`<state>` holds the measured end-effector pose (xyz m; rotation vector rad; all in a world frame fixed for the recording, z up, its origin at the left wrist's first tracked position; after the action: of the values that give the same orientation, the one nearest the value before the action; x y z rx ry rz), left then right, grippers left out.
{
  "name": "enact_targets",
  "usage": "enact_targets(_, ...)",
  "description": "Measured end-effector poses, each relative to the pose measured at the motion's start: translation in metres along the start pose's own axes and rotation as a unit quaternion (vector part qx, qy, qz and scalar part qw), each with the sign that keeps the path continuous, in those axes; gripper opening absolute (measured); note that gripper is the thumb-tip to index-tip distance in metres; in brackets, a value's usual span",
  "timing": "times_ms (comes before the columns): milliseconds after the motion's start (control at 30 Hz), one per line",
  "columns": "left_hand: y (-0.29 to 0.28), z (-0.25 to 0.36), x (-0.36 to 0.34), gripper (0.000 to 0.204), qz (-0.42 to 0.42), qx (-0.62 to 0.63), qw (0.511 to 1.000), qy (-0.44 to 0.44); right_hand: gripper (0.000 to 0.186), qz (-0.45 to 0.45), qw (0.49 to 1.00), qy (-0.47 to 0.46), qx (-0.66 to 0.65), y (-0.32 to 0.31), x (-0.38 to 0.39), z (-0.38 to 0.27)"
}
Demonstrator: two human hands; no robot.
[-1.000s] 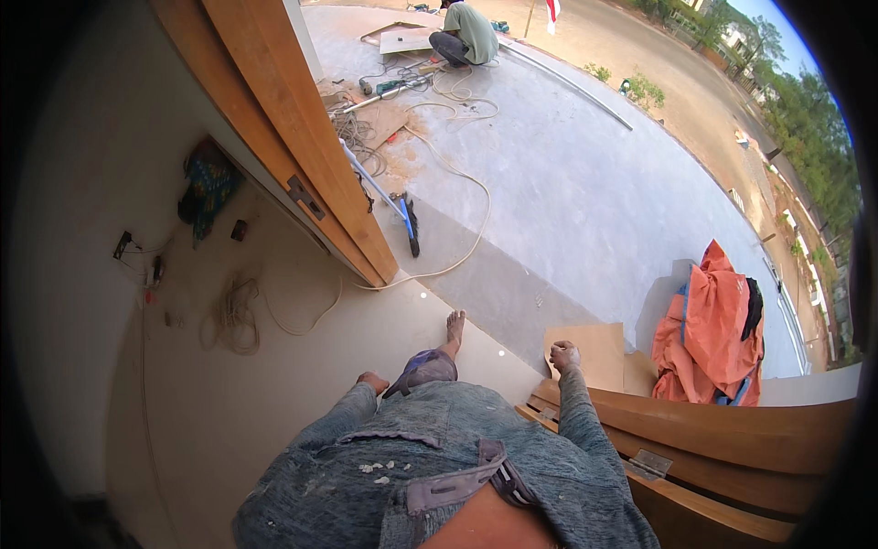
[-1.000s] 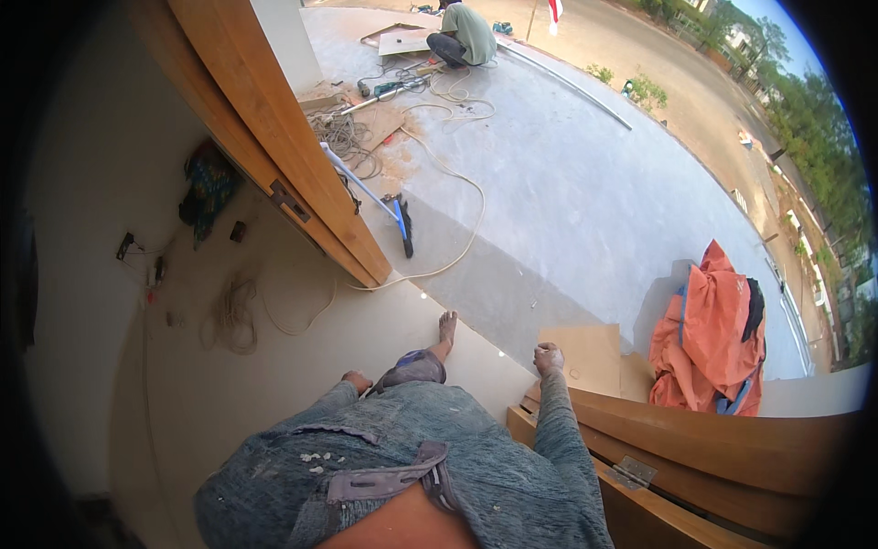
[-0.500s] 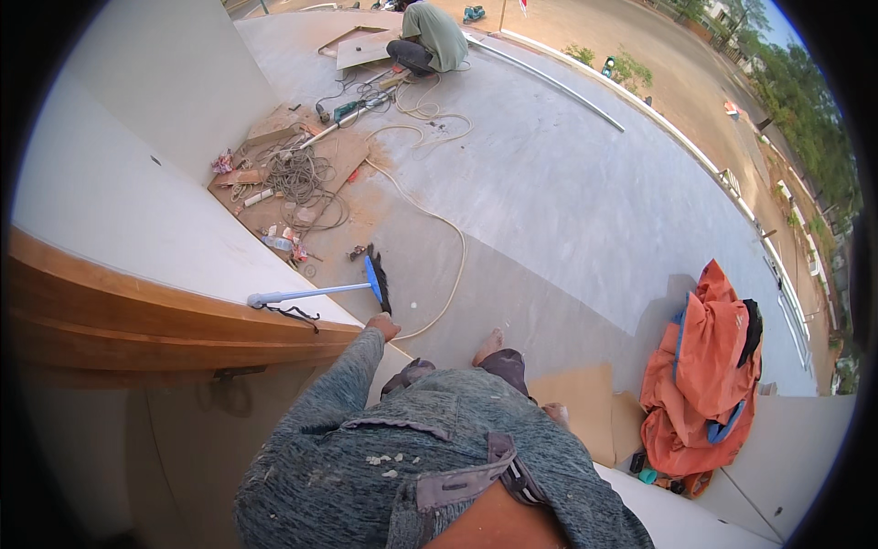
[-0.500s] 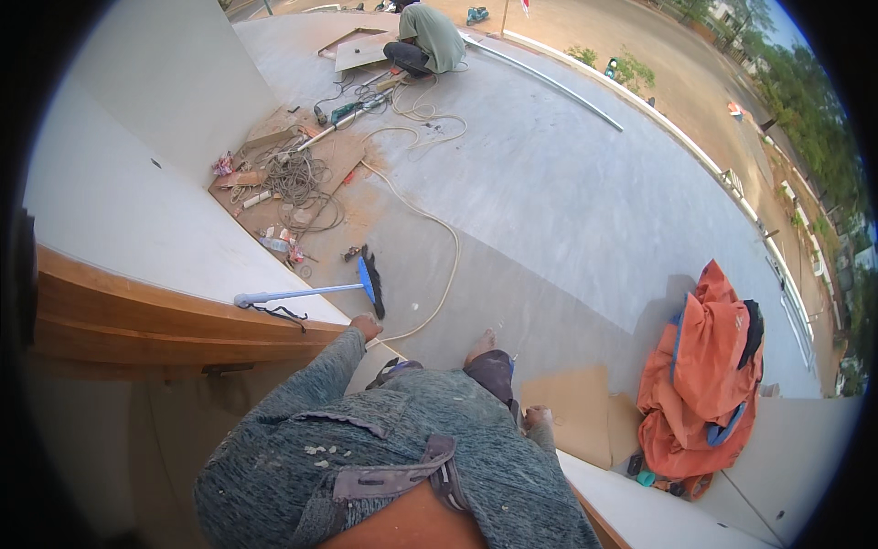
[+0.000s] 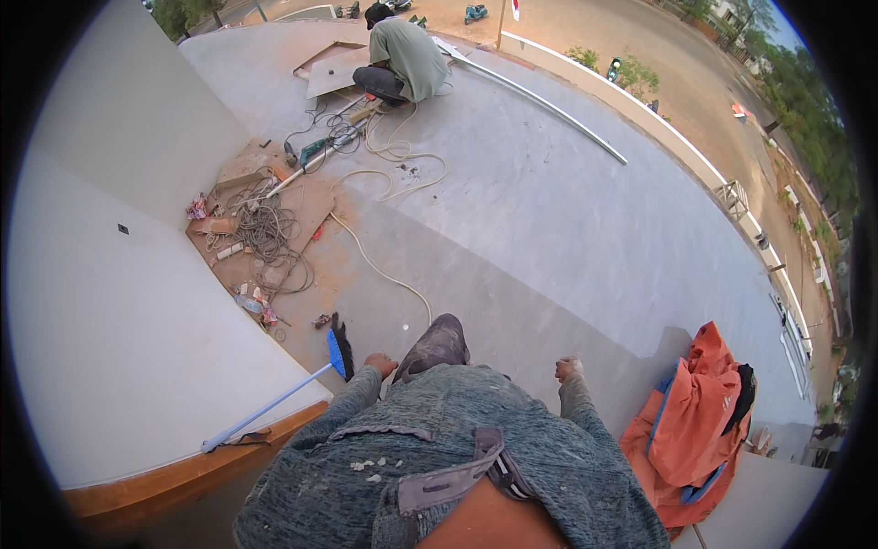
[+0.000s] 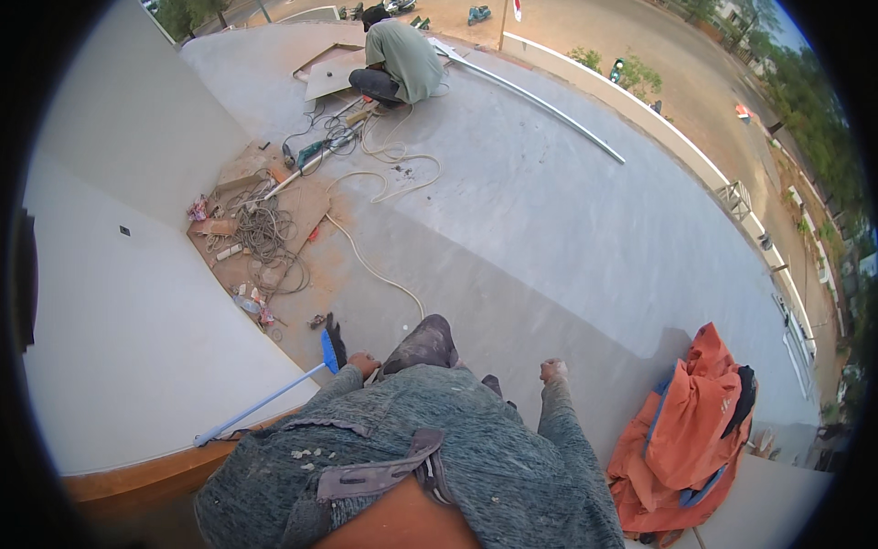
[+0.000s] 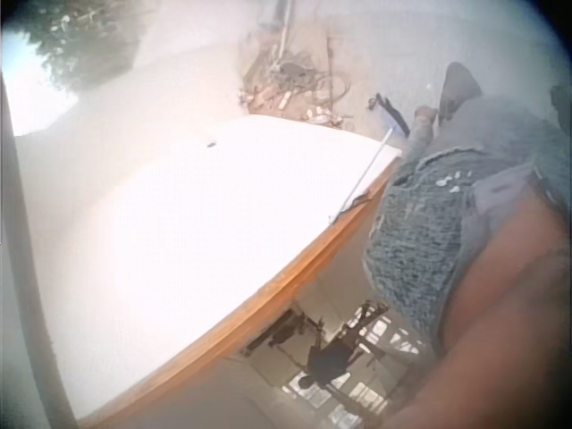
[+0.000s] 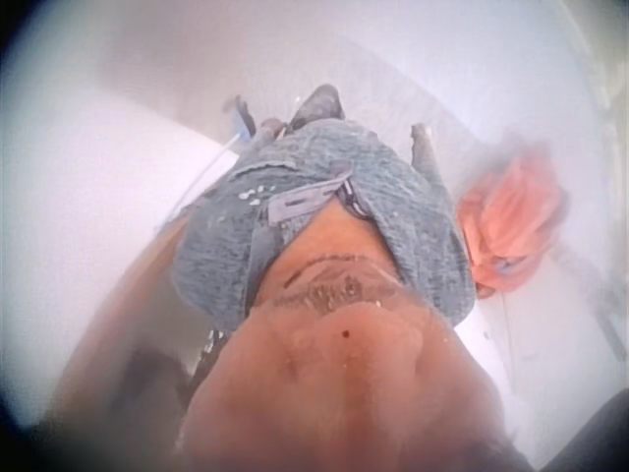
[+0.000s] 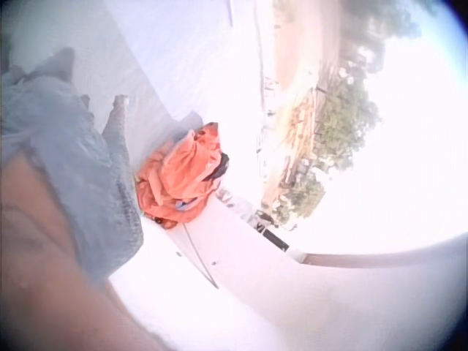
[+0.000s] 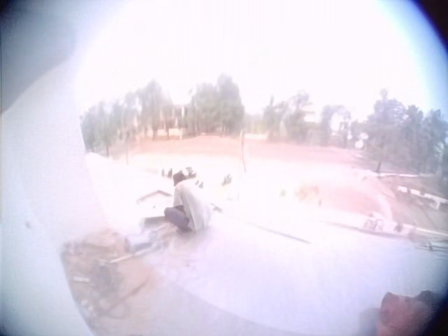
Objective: The person walks through a room under renovation, picks up a rectangular tile, and places it on the floor. They use a tape measure and a pen to measure and mark lines on the tile, then align it with another tile to mark additional lines.
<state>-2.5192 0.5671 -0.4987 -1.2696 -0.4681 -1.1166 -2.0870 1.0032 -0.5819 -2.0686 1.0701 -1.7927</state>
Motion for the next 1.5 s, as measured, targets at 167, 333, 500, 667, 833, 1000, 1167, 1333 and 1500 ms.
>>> enact_targets(167, -0.026, 0.078, -0.098, 0.044, -0.023, -0.052, 0.998, -0.010, 0.015, 0.150, 0.965, -0.215, -0.022, -0.152, -0.082, -0.208)
enact_targets(333, -0.110, 0.053, -0.212, 0.045, 0.018, -0.102, 0.993, -0.061, 0.017, 0.054, 0.978, -0.191, -0.068, -0.120, -0.114, -0.356)
enact_targets(500, -0.260, 0.221, -0.257, 0.055, 0.011, -0.049, 0.996, -0.071, 0.020, 0.000, 0.999, -0.054, 0.006, -0.133, -0.180, -0.332)
enact_targets(667, -0.405, 0.366, -0.329, 0.059, 0.068, 0.024, 0.997, 0.010, 0.019, -0.118, 0.979, -0.105, 0.130, -0.159, -0.258, -0.354)
enact_targets(833, -0.468, 0.426, -0.413, 0.060, 0.123, 0.146, 0.981, -0.046, 0.020, -0.058, 0.794, -0.288, 0.533, -0.184, -0.290, -0.455)
enact_targets(1000, -0.477, 0.445, -0.483, 0.060, 0.038, 0.043, 0.992, -0.113, 0.019, -0.128, 0.930, -0.048, 0.342, -0.237, -0.423, -0.607)
enact_targets(1167, -0.507, 0.477, -0.525, 0.051, -0.018, -0.086, 0.996, -0.016, 0.014, 0.027, 0.986, -0.127, 0.105, -0.334, -0.490, -0.860)
enact_targets(1333, -0.545, 0.480, -0.591, 0.051, -0.001, -0.048, 0.997, -0.067, 0.019, 0.077, 0.955, -0.279, 0.065, -0.378, -0.513, -1.112)
enact_targets(1500, -0.626, 0.504, -0.684, 0.058, -0.006, -0.017, 0.997, -0.081, 0.025, -0.002, 0.977, -0.207, 0.051, -0.340, -0.583, -1.205)
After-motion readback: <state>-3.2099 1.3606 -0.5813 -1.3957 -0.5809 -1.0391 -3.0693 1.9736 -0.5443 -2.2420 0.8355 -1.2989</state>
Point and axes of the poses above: each hand's wrist, its own x-axis away from the middle knuckle, its own y-axis out of the palm, z = x × y, the point moved 7 cm from there along -x, towards the middle knuckle, and after that the axes turned 7 degrees about x, right-handed, at the moved point
